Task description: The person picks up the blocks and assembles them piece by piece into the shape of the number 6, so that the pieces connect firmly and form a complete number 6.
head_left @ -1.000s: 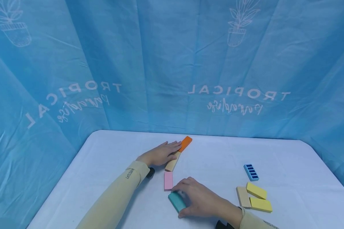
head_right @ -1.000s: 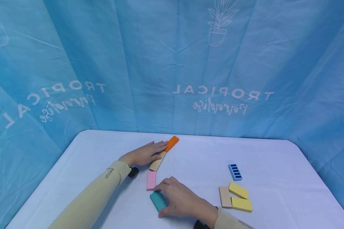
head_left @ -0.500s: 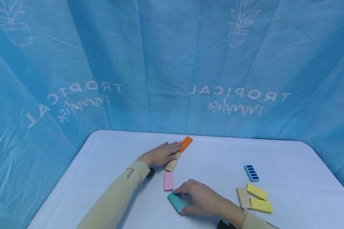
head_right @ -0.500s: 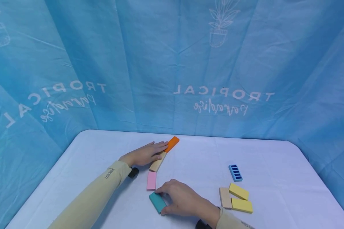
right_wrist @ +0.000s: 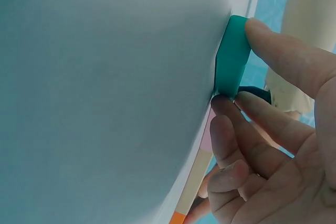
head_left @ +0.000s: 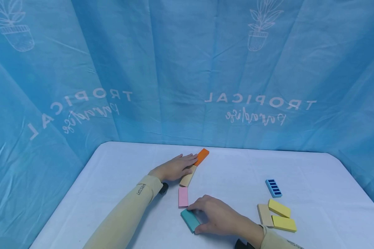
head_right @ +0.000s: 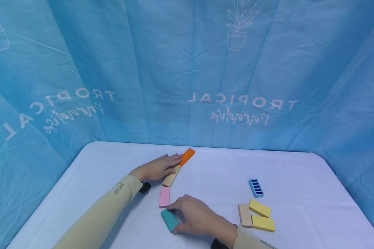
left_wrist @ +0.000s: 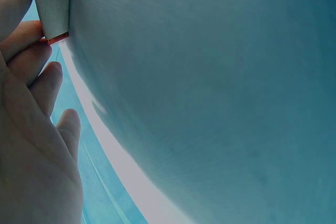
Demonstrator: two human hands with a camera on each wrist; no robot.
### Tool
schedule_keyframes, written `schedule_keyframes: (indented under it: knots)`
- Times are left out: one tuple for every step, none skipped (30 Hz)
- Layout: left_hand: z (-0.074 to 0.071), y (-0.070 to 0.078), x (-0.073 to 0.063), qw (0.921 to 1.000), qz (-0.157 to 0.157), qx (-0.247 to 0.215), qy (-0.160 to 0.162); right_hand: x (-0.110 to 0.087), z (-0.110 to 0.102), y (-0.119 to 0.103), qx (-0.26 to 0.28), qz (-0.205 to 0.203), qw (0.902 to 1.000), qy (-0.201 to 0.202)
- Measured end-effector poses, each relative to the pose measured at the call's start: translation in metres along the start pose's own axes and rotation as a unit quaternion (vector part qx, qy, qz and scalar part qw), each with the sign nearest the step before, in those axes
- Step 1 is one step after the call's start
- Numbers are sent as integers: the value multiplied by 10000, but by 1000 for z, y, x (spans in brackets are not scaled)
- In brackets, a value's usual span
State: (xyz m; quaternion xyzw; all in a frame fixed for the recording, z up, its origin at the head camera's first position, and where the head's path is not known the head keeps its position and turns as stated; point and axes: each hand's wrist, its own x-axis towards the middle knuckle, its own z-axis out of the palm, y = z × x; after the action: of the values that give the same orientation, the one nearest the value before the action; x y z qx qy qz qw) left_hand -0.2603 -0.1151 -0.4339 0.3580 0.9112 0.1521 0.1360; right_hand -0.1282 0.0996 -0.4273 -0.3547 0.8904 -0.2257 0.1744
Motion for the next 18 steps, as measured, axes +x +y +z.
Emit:
schedule_keyframes:
  knots:
    - [0,0,0,10000,2,-4,5,0,0,-1,1,28,10000,1]
    - [0,0,0,10000,5,-8,10,0,0,-1,5,58,10000,1]
    - [0,0,0,10000,12,-13,17,0,0,-2,7,78,10000,6]
    - [0,0,0,10000,18,-19,25,1,0,-3,12,99,9999,12]
    - [0,0,0,10000,18,-9,26,1,-1,-3,12,113,9999,17]
    - [0,0,0,10000,22,-8,30,1,-1,-4,8,126,9999,22]
    - [0,0,0,10000,25,-9,35,1,-1,-4,-1,126,9999,31]
    - [1,0,0,10000,25,1,39,1,0,-4,-9,126,9999,45]
    - [1,0,0,10000,23,14,41,1,0,-5,-23,124,9999,61]
    - [1,0,0,10000,22,23,45,1,0,-5,-31,125,9999,73]
    - [1,0,0,10000,21,33,46,1,0,-5,-43,124,9999,86]
    - [1,0,0,10000,26,27,55,1,0,-6,-54,132,9999,93]
    - [1,0,0,10000,24,27,56,1,1,-6,-54,141,9998,100]
    - [1,0,0,10000,21,26,57,1,1,-6,-55,162,9998,100]
    - [1,0,0,10000,21,15,55,1,1,-7,-53,176,9998,99]
    - [1,1,0,10000,22,0,55,1,1,-7,-47,192,9998,96]
    - [0,1,0,10000,17,-7,50,2,1,-7,-47,207,9997,91]
    - [0,1,-1,10000,8,-16,46,2,0,-7,-45,220,9997,84]
